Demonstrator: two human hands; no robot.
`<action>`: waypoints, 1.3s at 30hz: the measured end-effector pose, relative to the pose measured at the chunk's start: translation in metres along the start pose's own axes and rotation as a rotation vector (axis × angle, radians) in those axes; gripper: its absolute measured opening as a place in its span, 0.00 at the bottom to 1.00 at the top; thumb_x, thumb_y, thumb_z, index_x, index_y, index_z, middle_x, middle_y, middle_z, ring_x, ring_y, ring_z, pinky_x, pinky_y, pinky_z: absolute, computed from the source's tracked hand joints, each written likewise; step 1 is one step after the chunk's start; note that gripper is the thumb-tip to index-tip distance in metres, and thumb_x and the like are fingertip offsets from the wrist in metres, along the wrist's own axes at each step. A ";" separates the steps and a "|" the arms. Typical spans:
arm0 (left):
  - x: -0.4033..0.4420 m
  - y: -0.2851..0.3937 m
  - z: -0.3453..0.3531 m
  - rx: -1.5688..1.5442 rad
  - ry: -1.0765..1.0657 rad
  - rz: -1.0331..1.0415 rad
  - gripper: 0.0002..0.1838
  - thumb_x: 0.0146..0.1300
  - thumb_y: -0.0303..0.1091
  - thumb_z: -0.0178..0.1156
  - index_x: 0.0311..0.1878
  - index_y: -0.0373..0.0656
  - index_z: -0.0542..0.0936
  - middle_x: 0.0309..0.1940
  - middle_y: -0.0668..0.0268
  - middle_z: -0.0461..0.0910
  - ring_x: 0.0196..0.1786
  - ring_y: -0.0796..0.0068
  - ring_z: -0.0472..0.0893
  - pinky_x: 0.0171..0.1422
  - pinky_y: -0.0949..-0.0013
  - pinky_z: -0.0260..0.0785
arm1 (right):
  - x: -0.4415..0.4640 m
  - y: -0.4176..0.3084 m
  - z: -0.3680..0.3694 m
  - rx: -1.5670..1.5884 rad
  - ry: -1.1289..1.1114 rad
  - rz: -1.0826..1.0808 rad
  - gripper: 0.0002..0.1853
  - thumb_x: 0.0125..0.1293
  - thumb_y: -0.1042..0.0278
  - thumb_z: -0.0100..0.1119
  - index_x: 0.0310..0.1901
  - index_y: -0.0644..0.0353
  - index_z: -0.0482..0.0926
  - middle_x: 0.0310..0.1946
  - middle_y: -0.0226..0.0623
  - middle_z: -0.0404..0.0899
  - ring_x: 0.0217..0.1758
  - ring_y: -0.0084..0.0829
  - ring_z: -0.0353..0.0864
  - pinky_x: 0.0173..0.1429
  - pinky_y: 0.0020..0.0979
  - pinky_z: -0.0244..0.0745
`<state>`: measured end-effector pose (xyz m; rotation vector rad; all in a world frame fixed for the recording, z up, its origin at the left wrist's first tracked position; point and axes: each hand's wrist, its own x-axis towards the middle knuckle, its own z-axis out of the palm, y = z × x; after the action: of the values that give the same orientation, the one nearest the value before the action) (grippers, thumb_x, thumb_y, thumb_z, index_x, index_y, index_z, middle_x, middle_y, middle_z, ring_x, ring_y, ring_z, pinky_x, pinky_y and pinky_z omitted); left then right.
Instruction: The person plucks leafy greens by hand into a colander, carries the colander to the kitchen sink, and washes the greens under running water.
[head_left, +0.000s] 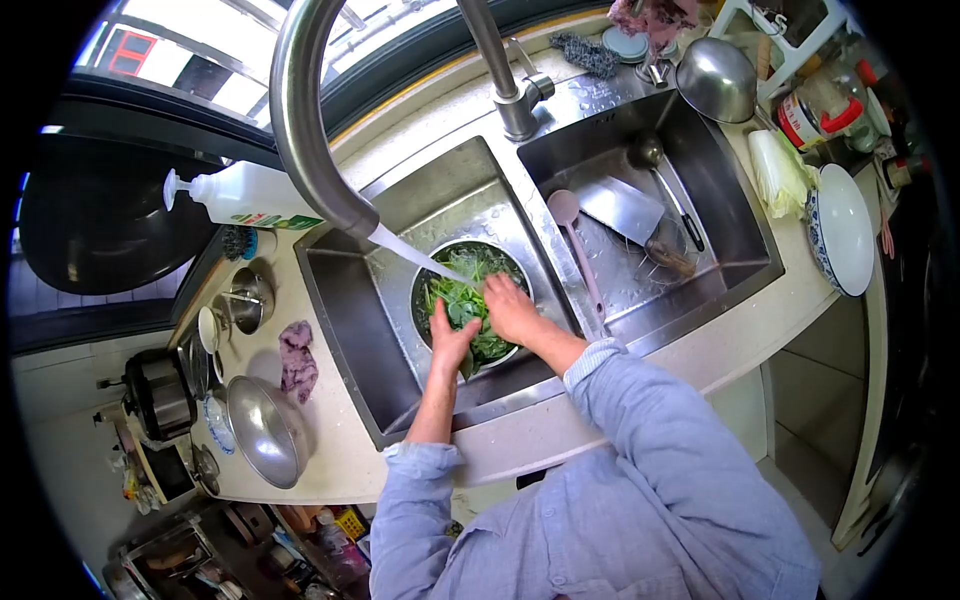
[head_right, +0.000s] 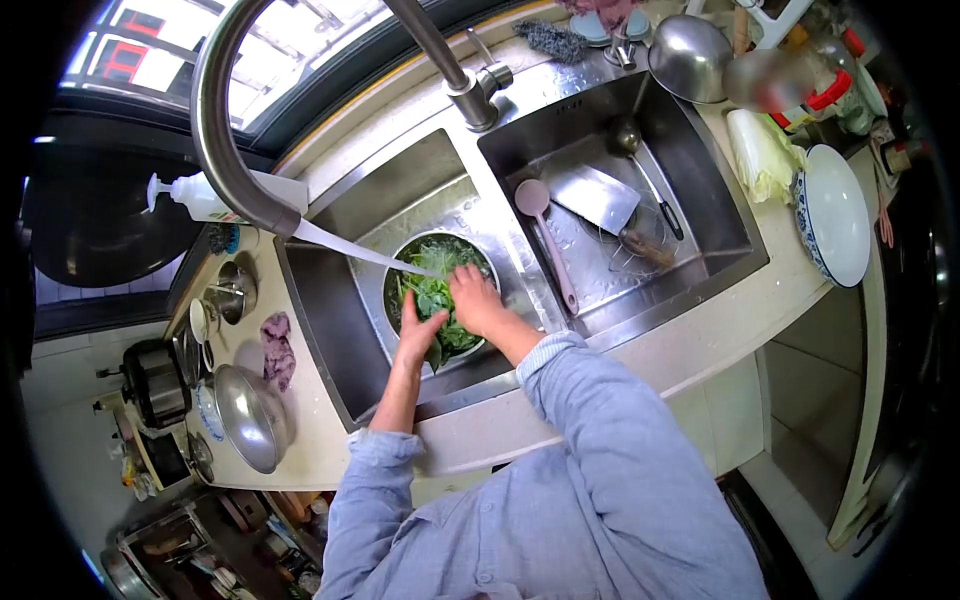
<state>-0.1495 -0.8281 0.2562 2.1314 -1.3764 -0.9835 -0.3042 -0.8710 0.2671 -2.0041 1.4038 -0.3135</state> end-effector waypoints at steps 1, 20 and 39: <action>0.001 0.013 0.011 0.062 0.030 -0.032 0.43 0.48 0.37 0.64 0.67 0.44 0.53 0.64 0.44 0.54 0.62 0.44 0.62 0.64 0.60 0.56 | -0.001 0.000 -0.001 -0.077 -0.064 -0.047 0.24 0.53 0.73 0.51 0.55 0.65 0.65 0.61 0.48 0.58 0.65 0.47 0.55 0.63 0.43 0.60; 0.046 -0.011 0.027 -0.355 0.050 -0.412 0.47 0.50 0.61 0.57 0.69 0.49 0.50 0.62 0.46 0.58 0.66 0.52 0.57 0.68 0.59 0.48 | 0.013 0.032 -0.015 0.433 0.025 0.781 0.28 0.50 0.74 0.44 0.57 0.54 0.68 0.50 0.51 0.72 0.57 0.45 0.69 0.60 0.37 0.61; 0.048 0.027 0.020 -0.920 -0.010 -0.285 0.39 0.55 0.51 0.58 0.66 0.42 0.57 0.57 0.50 0.67 0.59 0.61 0.68 0.61 0.68 0.59 | 0.017 -0.098 -0.079 -0.255 0.020 0.296 0.32 0.50 0.70 0.49 0.59 0.69 0.57 0.26 0.58 0.77 0.32 0.54 0.78 0.40 0.48 0.72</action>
<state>-0.1687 -0.8828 0.2445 1.5970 -0.4362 -1.3814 -0.2674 -0.8962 0.3861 -1.9536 1.8008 -0.0243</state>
